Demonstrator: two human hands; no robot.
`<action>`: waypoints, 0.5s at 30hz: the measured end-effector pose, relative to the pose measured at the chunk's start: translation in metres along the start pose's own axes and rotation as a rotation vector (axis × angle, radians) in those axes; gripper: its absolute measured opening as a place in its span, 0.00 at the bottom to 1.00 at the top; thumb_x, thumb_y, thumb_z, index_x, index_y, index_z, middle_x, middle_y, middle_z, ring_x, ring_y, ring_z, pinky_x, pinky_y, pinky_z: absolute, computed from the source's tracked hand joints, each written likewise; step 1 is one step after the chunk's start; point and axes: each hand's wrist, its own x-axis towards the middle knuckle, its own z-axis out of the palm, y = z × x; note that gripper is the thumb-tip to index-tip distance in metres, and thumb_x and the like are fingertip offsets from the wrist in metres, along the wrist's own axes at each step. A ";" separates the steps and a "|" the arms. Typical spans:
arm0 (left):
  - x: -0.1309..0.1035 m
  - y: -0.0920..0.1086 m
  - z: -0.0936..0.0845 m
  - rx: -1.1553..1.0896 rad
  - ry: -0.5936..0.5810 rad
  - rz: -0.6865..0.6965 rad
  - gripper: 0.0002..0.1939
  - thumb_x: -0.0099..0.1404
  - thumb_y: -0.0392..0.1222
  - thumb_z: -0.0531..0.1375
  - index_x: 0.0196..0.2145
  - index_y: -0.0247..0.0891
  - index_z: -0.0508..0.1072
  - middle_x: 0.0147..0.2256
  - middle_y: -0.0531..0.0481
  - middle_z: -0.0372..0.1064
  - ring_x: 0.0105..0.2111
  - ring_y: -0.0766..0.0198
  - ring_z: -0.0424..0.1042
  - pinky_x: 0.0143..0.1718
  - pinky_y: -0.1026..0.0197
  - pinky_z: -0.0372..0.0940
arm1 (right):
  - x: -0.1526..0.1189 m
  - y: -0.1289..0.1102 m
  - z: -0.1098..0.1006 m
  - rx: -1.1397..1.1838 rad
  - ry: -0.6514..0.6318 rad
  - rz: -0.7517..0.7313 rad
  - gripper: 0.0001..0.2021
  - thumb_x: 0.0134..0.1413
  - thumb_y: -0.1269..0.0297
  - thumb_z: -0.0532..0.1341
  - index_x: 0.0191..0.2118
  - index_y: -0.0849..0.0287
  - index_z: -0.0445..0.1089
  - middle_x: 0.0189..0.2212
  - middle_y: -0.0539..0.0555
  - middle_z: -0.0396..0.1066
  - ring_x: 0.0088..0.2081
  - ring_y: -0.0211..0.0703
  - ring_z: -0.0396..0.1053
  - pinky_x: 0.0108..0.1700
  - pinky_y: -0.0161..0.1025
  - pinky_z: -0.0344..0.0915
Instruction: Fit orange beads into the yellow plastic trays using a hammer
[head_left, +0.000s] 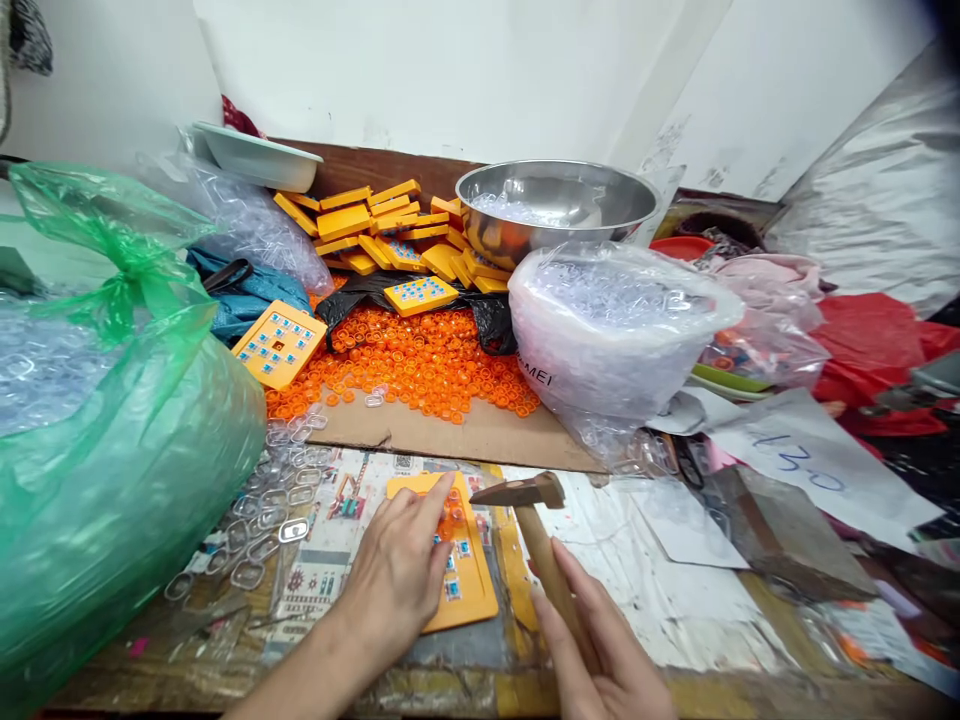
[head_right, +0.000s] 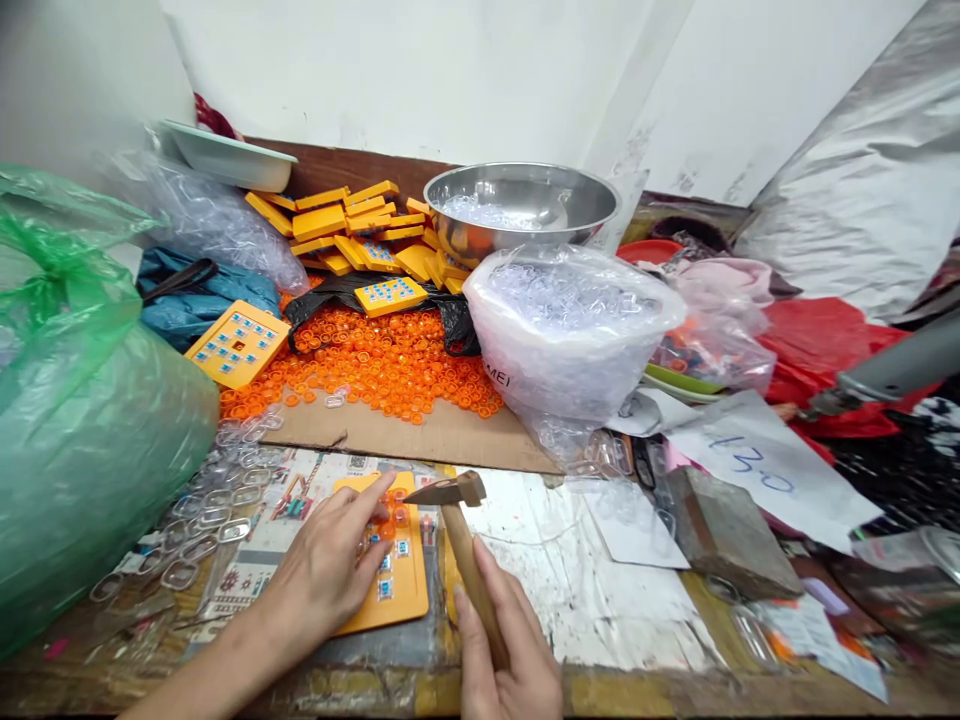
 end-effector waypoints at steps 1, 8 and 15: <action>0.002 0.001 0.001 0.032 -0.010 -0.007 0.31 0.60 0.31 0.53 0.61 0.36 0.59 0.36 0.43 0.73 0.38 0.51 0.70 0.41 0.47 0.68 | 0.000 0.003 0.000 0.014 -0.004 0.063 0.15 0.58 0.61 0.61 0.50 0.54 0.74 0.50 0.54 0.73 0.51 0.48 0.70 0.55 0.42 0.66; -0.004 0.002 -0.003 -0.022 0.097 0.042 0.30 0.61 0.33 0.54 0.61 0.41 0.58 0.37 0.45 0.73 0.38 0.53 0.71 0.41 0.50 0.67 | -0.007 0.005 -0.003 -0.006 -0.032 -0.002 0.15 0.58 0.67 0.61 0.50 0.47 0.73 0.48 0.49 0.74 0.48 0.46 0.72 0.51 0.39 0.69; -0.007 -0.008 -0.004 -0.212 0.037 -0.094 0.32 0.59 0.33 0.55 0.62 0.42 0.57 0.37 0.48 0.75 0.41 0.54 0.73 0.47 0.49 0.65 | 0.002 -0.003 -0.013 -0.349 -0.262 -0.469 0.30 0.57 0.79 0.54 0.60 0.38 0.62 0.44 0.47 0.76 0.39 0.41 0.77 0.41 0.33 0.72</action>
